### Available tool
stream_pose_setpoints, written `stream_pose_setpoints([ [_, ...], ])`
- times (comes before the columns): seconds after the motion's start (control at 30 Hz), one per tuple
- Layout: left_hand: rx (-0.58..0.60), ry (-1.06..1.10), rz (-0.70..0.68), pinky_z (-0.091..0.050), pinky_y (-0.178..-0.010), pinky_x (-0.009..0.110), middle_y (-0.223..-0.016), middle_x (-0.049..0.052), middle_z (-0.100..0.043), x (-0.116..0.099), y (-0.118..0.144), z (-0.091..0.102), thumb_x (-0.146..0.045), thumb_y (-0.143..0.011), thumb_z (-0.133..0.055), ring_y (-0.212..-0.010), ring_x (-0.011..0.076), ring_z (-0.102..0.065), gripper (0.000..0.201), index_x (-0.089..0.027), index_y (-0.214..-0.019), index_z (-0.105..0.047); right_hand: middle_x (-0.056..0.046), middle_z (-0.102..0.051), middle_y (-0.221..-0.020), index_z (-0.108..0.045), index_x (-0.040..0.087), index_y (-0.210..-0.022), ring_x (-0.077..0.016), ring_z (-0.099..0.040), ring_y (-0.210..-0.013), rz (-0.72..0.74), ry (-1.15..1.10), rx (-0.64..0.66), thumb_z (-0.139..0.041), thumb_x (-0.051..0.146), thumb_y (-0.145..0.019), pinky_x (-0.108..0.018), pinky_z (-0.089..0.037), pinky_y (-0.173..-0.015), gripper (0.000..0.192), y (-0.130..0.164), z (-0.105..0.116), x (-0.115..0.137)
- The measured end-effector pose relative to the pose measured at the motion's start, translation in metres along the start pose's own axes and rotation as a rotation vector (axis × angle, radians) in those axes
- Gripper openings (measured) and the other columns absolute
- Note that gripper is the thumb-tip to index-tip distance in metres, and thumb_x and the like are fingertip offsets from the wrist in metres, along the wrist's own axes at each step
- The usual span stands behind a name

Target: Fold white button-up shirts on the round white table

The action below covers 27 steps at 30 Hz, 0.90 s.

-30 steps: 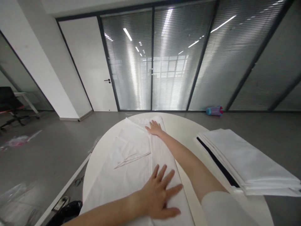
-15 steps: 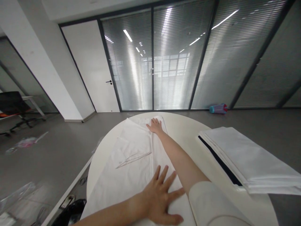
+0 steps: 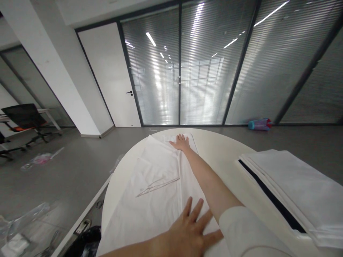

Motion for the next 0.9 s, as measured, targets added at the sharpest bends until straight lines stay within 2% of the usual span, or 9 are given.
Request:
stream_pose_setpoints([
  [0.13, -0.076, 0.231, 0.049, -0.030, -0.118, 0.052, -0.141, 0.009, -0.058, 0.005, -0.003, 0.015, -0.058, -0.093, -0.052, -0.139, 0.0305, -0.044, 0.054, -0.024, -0.135, -0.057, -0.021, -0.020, -0.163, -0.029, 0.005, -0.155, -0.0339, -0.015, -0.150, 0.066, -0.052, -0.066, -0.024, 0.059, -0.100, -0.055, -0.012, -0.118, 0.078, 0.019, 0.024, 0.009],
  [0.2, -0.200, 0.342, 0.127, -0.044, -0.107, 0.040, -0.120, 0.008, -0.070, 0.027, 0.004, 0.035, -0.042, -0.098, -0.050, -0.120, 0.0229, -0.060, 0.033, -0.021, -0.116, -0.067, -0.023, -0.024, -0.161, -0.035, 0.004, -0.152, -0.0321, -0.021, -0.148, 0.129, -0.048, -0.111, -0.024, 0.044, -0.103, -0.050, -0.016, -0.118, 0.064, 0.035, 0.038, 0.025],
  [0.33, -0.542, 0.336, 0.574, -0.052, -0.078, 0.031, -0.083, 0.007, -0.071, 0.137, 0.061, 0.093, -0.036, -0.098, -0.044, -0.080, 0.0178, -0.065, 0.034, -0.018, -0.080, -0.067, -0.013, -0.059, -0.135, -0.063, 0.015, -0.127, -0.0218, -0.051, -0.126, 0.438, -0.049, -0.070, -0.040, 0.027, -0.100, -0.034, -0.032, -0.109, 0.037, 0.099, 0.038, 0.095],
  [0.4, -0.691, 0.283, 0.860, -0.052, -0.075, 0.030, -0.081, 0.007, -0.071, 0.203, 0.108, 0.121, -0.040, -0.094, -0.046, -0.081, 0.0192, -0.065, 0.035, -0.018, -0.076, -0.065, -0.008, -0.068, -0.116, -0.071, 0.020, -0.111, -0.0181, -0.060, -0.111, 0.681, -0.043, 0.000, -0.052, 0.025, -0.096, -0.029, -0.040, -0.099, 0.025, 0.155, 0.027, 0.144],
  [0.43, -0.722, 0.288, 1.005, -0.052, -0.073, 0.030, -0.083, 0.008, -0.071, 0.234, 0.131, 0.129, -0.040, -0.093, -0.047, -0.082, 0.0195, -0.065, 0.034, -0.017, -0.076, -0.065, -0.009, -0.069, -0.109, -0.071, 0.017, -0.106, -0.0188, -0.062, -0.104, 0.914, -0.002, 0.009, -0.052, 0.023, -0.096, -0.031, -0.043, -0.093, 0.022, 0.195, 0.021, 0.175],
  [0.5, -0.666, 0.421, 1.302, -0.052, -0.070, 0.027, -0.087, 0.008, -0.071, 0.287, 0.170, 0.125, -0.038, -0.087, -0.053, -0.081, 0.0185, -0.066, 0.026, -0.016, -0.084, -0.066, -0.009, -0.069, -0.103, -0.071, 0.016, -0.103, -0.0177, -0.063, -0.094, 1.327, 0.061, 0.006, -0.054, 0.020, -0.095, -0.031, -0.044, -0.086, 0.019, 0.281, 0.009, 0.224],
  [0.63, -0.507, 0.571, 1.453, -0.053, -0.060, 0.028, -0.079, 0.009, -0.069, 0.335, 0.193, 0.109, -0.036, -0.075, -0.068, -0.064, 0.0168, -0.064, 0.031, -0.010, -0.092, -0.068, -0.006, -0.067, -0.119, -0.065, 0.019, -0.121, -0.0181, -0.061, -0.104, 1.795, 0.064, -0.111, -0.053, 0.022, -0.097, -0.031, -0.045, -0.083, 0.027, 0.404, -0.006, 0.280],
  [0.77, -0.444, 0.636, 1.482, -0.054, -0.062, 0.027, -0.075, 0.007, -0.067, 0.351, 0.186, 0.092, -0.033, -0.073, -0.075, -0.064, 0.0152, -0.063, 0.036, -0.008, -0.098, -0.068, -0.004, -0.068, -0.125, -0.060, 0.021, -0.132, -0.0198, -0.063, -0.107, 1.815, 0.120, -0.132, -0.055, 0.021, -0.096, -0.034, -0.046, -0.083, 0.036, 0.436, -0.029, 0.308],
  [0.9, -0.408, 0.668, 1.473, -0.054, -0.065, 0.027, -0.074, 0.004, -0.066, 0.364, 0.171, 0.081, -0.027, -0.072, -0.079, -0.064, 0.0142, -0.062, 0.038, -0.009, -0.103, -0.068, -0.005, -0.074, -0.100, -0.062, 0.019, -0.129, -0.0214, -0.067, -0.095, 1.727, 0.142, -0.065, -0.052, 0.021, -0.097, -0.037, -0.046, -0.078, 0.033, 0.428, -0.036, 0.316],
])
Point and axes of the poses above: each hand's wrist, its own y-axis away from the middle knuckle, its own z-axis out of the back of the hand, x = y × z, the point moved 9 cm from there along -y, towards the middle knuckle
